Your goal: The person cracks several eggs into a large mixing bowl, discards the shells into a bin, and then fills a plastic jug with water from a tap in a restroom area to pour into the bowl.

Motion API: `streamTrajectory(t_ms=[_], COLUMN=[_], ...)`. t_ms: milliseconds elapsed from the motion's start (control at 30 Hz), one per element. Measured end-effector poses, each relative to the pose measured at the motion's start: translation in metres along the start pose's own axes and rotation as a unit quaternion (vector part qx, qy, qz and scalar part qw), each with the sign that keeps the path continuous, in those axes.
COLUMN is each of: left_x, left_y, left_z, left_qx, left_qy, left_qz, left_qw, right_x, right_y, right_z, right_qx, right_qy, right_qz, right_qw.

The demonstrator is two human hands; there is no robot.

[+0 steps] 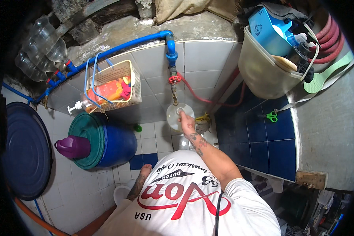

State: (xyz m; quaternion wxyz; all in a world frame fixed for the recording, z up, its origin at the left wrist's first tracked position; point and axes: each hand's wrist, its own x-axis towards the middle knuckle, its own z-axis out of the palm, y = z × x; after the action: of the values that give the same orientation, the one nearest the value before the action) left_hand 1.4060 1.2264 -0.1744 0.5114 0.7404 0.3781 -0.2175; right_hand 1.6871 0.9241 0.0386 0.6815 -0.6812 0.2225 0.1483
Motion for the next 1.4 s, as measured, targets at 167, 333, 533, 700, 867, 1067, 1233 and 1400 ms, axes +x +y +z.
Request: streamTrajectory(t_ms=[167, 333, 533, 700, 867, 1067, 1233, 1400], left_x=[0.008, 0.007, 0.010, 0.005, 0.004, 0.011, 0.019, 0.017], left_y=[-0.023, -0.009, -0.017, -0.007, -0.014, -0.017, -0.019, -0.009], left_z=[-0.011, -0.015, -0.020, -0.010, -0.007, -0.006, -0.008, -0.002], left_qx=[0.041, 0.023, 0.008, -0.002, 0.016, 0.025, 0.017, 0.043], left_qy=[0.003, -0.009, 0.029, 0.000, -0.001, 0.003, -0.005, 0.002], left_qz=[0.015, -0.011, 0.017, 0.022, -0.010, 0.007, 0.009, 0.002], left_qw=[0.999, 1.000, 0.999, 1.000, 1.000, 1.000, 1.000, 0.999], right_x=[0.000, 0.008, -0.005, 0.003, -0.003, -0.007, -0.011, 0.000], right_y=[0.002, 0.011, 0.004, 0.008, 0.001, -0.006, -0.008, 0.003], right_z=[0.009, -0.002, 0.006, -0.003, -0.001, -0.004, -0.001, -0.008], right_qx=[0.020, 0.012, 0.056, 0.046, 0.014, 0.010, 0.030, 0.027], right_qy=[0.005, 0.009, -0.014, -0.011, -0.015, -0.011, -0.011, -0.006], right_qz=[-0.036, -0.017, -0.013, 0.000, 0.003, -0.010, -0.023, -0.019], right_qw=[0.999, 1.000, 0.998, 0.999, 1.000, 1.000, 0.999, 0.999])
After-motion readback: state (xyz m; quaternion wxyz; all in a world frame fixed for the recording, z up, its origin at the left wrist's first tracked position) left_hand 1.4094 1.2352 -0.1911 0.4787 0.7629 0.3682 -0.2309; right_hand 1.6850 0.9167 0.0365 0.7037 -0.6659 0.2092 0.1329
